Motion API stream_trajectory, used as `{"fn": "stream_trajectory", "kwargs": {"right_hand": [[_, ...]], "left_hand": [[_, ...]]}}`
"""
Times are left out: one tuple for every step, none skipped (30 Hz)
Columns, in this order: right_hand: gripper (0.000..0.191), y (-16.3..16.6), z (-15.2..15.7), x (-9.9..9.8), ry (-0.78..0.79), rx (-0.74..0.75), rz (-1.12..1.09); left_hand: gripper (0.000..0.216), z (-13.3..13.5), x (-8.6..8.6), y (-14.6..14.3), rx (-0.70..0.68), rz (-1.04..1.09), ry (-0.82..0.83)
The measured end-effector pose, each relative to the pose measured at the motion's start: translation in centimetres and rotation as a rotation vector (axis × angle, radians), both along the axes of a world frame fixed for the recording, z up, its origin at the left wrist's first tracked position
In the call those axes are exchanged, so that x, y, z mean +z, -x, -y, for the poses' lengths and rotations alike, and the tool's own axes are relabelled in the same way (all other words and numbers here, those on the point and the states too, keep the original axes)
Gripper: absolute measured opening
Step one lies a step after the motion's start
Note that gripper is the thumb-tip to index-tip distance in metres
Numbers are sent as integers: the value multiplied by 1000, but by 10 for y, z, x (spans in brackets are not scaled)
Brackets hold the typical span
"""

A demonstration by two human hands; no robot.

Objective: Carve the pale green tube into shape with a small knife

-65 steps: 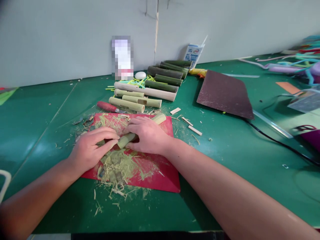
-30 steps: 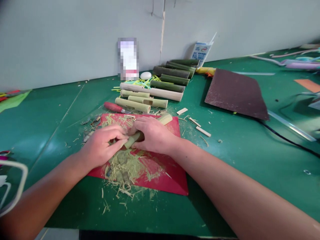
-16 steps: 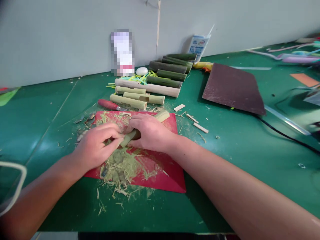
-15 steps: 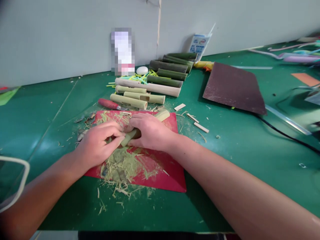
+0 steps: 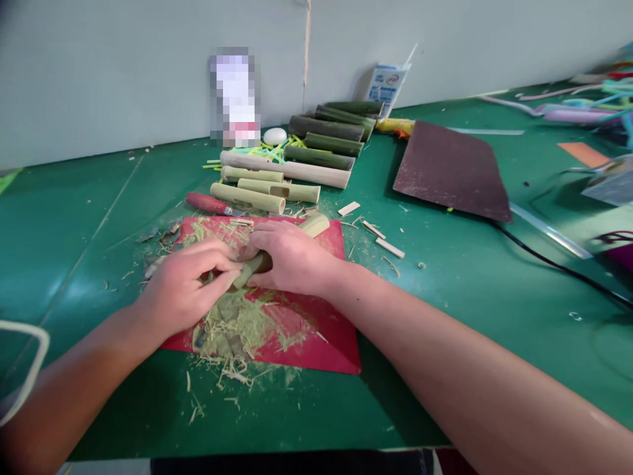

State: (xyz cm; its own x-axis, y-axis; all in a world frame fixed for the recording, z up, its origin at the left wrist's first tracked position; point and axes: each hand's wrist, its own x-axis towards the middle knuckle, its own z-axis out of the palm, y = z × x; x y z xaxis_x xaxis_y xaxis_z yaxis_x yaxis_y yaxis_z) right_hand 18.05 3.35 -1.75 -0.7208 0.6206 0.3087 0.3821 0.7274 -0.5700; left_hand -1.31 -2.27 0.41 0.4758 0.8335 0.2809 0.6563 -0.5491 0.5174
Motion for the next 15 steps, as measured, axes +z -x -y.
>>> {"fn": "stream_trajectory", "kwargs": {"right_hand": [[21,0,0,0,1,1,-1],[21,0,0,0,4,2,-2],[21,0,0,0,8,5,-5],[21,0,-1,0,12,11,-8],[20,0,-1,0,13,19,-10],[20,-1,-2,0,13,25,-10],[20,-1,-2,-1,9,31,-9],[20,-1,-3,-1,2,36,-8],[21,-2,-4,-1,-10,45,-9],[21,-2,-5,-2,-25,55,-12],[22,-3,-5,-2,-41,65,-17],[23,-3,-6,-2,-55,76,-23],[24,-4,-6,-2,-64,87,-28],[24,-4,-6,-2,-69,94,-32],[24,-4,-6,-3,-71,98,-36]], "left_hand": [[14,0,-1,0,-5,1,-8],[14,1,-1,0,-10,-4,-13],[14,1,-2,0,-11,-13,-23],[14,1,-3,0,-10,-29,-35],[14,1,-4,0,-11,-46,-54],[14,1,-4,1,-14,-60,-78],[14,1,-5,1,-20,-69,-101],[14,1,-6,1,-27,-74,-119],[13,1,-6,2,-33,-79,-130],[13,1,-7,3,-35,-82,-139],[12,2,-8,5,-30,-83,-149],[11,3,-9,6,-19,-83,-162],[10,5,-10,8,-7,-81,-178],[10,6,-11,9,-2,-78,-196],[10,7,-13,9,-6,-73,-214]]}}
